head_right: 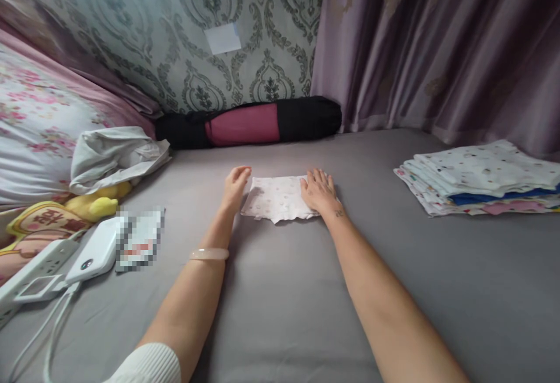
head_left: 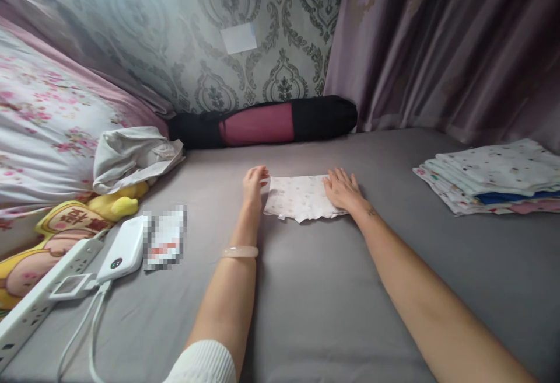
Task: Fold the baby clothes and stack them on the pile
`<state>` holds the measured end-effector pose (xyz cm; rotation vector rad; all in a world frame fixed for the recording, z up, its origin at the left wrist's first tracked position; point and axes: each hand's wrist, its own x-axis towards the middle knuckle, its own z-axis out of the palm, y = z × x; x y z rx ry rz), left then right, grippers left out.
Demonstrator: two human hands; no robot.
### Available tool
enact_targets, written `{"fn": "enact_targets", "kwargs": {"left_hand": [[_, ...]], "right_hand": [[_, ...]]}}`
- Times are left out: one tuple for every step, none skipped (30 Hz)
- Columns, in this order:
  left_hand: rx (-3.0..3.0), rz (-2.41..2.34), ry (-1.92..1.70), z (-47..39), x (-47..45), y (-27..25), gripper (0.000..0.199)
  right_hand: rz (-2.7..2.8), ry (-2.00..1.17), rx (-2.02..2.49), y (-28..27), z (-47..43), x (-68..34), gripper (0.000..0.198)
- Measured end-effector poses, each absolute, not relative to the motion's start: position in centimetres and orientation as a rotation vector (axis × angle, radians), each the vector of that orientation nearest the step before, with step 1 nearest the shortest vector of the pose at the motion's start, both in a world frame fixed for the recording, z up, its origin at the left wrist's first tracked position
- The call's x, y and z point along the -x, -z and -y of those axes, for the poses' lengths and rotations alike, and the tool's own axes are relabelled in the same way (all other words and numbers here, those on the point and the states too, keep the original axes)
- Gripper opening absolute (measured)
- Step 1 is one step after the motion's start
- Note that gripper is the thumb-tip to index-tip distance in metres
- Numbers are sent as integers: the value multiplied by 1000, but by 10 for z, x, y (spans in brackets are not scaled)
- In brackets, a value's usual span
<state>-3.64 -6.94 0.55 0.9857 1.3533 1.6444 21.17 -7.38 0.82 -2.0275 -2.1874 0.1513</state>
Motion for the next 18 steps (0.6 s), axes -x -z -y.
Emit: {"fn": "enact_targets", "kwargs": {"left_hand": [[-1304,-1473,-1560,71,30,-4,25],[-1612,-1573,-1431,73,22,-2,31],[-1877,-1656,-1262,77,15,0,36],[-2078,-1727,-1070,80,7,2,40],[-2215,-1785,-877,84,1,4,43],[-2301,-1830,-699,88,-4,5,46],[-2350,-1867,-554,91,-8,6,49],[-2375,-1896,-448,93,-11,6,51],[-2389,-1919,-377,95,-12,6,53],[-2397,-1933,-331,97,-13,6,54],[-2401,-1945,-304,97,-12,5,54],[-2402,-1952,-292,97,-12,5,54],[-2402,-1954,-288,97,-11,5,53],[-2403,-1952,-293,97,-11,5,53],[-2405,-1948,-310,97,-10,5,52],[-2408,-1941,-340,96,-11,5,51],[-2412,-1933,-385,96,-11,5,50],[-2414,-1923,-439,96,-13,5,49]], "right_hand": [[2196,-156,2013,-9,75,-209,60],[2204,-163,2008,-8,76,-207,60],[2208,-164,2012,-8,77,-205,60],[2210,-160,2020,-7,78,-204,60],[2213,-157,2030,-5,78,-203,60],[2216,-156,2038,-4,79,-203,60],[2219,-154,2044,-2,78,-203,60],[2221,-150,2047,-1,78,-204,60],[2224,-146,2047,1,77,-205,60],[2227,-143,2045,2,76,-205,59],[2228,-139,2043,4,75,-206,59],[2230,-137,2042,5,75,-207,59],[2231,-133,2039,5,74,-208,59],[2232,-128,2036,5,74,-208,59],[2229,-121,2035,4,74,-207,58],[2227,-112,2033,3,75,-206,58],[2229,-100,2020,1,76,-204,57],[2237,-89,1994,-2,78,-201,56]]}}
